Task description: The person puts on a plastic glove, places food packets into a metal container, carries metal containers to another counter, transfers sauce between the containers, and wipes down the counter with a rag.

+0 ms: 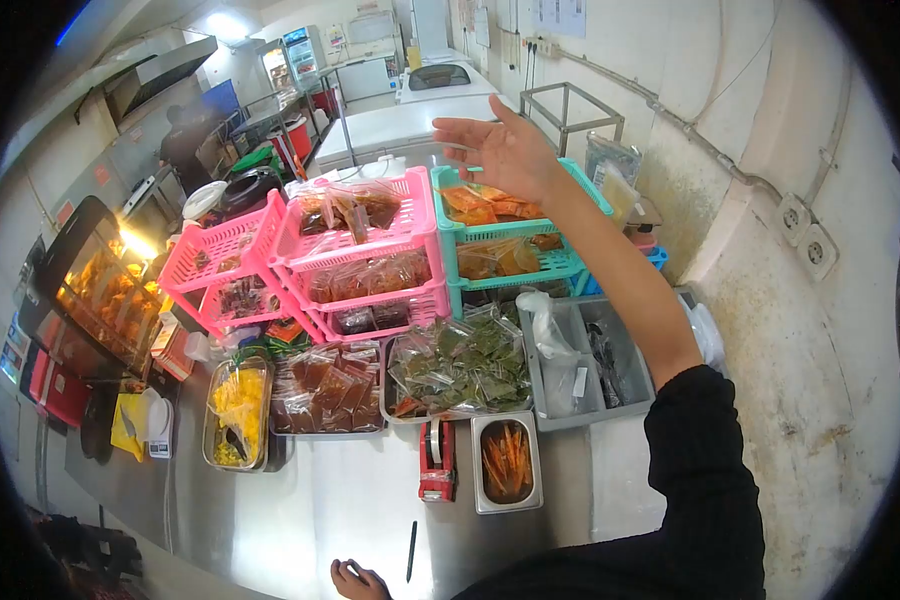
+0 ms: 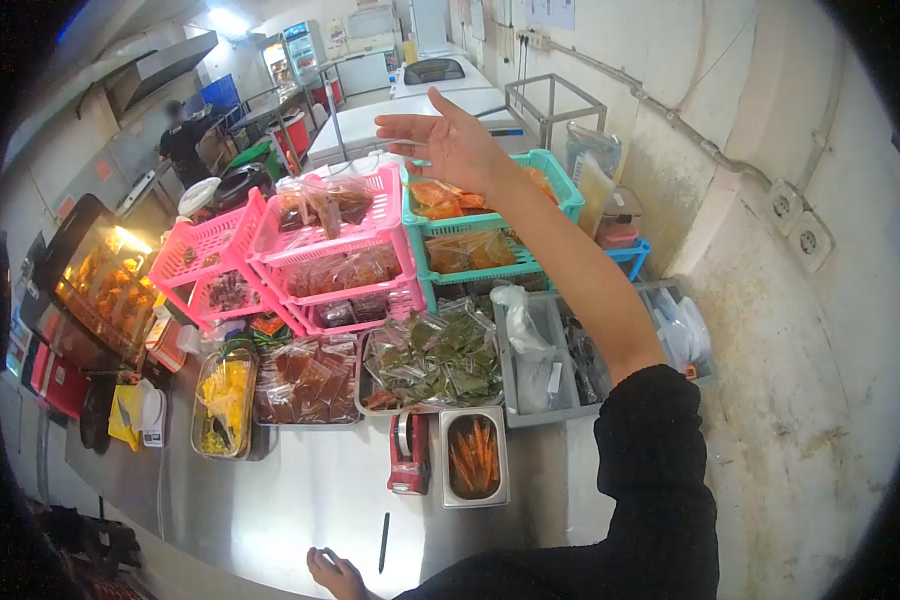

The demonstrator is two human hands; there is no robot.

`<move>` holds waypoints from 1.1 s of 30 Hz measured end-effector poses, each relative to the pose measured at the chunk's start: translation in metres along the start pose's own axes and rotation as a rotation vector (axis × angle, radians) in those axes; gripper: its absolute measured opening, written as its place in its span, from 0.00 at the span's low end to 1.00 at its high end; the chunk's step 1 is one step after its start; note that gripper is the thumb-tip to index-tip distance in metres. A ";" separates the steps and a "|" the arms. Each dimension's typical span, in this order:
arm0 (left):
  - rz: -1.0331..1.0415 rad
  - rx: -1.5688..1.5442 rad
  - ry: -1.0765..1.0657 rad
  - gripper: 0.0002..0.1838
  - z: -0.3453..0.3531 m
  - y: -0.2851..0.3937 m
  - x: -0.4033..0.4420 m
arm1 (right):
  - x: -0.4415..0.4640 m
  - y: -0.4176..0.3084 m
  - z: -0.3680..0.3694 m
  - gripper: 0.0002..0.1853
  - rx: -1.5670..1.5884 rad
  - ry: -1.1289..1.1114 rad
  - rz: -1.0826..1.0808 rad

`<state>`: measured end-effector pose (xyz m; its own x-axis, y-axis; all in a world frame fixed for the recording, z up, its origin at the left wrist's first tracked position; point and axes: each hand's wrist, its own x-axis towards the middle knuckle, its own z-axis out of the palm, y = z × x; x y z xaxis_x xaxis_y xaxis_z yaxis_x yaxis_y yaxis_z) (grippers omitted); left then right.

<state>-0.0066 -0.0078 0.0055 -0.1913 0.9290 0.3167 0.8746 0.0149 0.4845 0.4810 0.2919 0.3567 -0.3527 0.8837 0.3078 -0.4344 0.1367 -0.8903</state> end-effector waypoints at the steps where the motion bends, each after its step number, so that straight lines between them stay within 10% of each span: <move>1: 0.051 0.010 0.049 0.12 0.000 -0.002 -0.001 | -0.004 -0.004 0.010 0.33 0.055 -0.085 0.004; 7: -0.084 -0.050 -0.007 0.19 0.032 -0.047 -0.018 | -0.020 0.001 0.057 0.30 0.121 -0.273 -0.113; 9: -0.067 -0.065 -0.012 0.17 0.023 -0.043 -0.015 | -0.016 0.064 0.068 0.26 -0.539 -0.201 -0.166; 11: -0.094 -0.071 -0.025 0.17 0.018 -0.043 -0.014 | -0.047 0.125 0.125 0.23 -2.383 -0.093 0.090; 13: -0.097 -0.053 -0.015 0.17 0.018 -0.044 -0.014 | -0.050 0.200 0.110 0.23 -2.159 -0.433 -0.241; 23: -0.038 -0.215 -0.031 0.15 0.000 -0.092 0.069 | -0.054 0.429 0.289 0.20 -1.453 -0.398 0.399; 33: 0.377 -0.459 -0.078 0.10 -0.016 -0.167 0.407 | -0.032 0.510 0.395 0.12 -1.022 0.405 0.317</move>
<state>-0.2380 0.3620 0.0666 0.1433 0.8641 0.4824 0.5909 -0.4658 0.6587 -0.0565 0.1569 0.0255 0.0471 0.9974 0.0550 0.5693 0.0185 -0.8219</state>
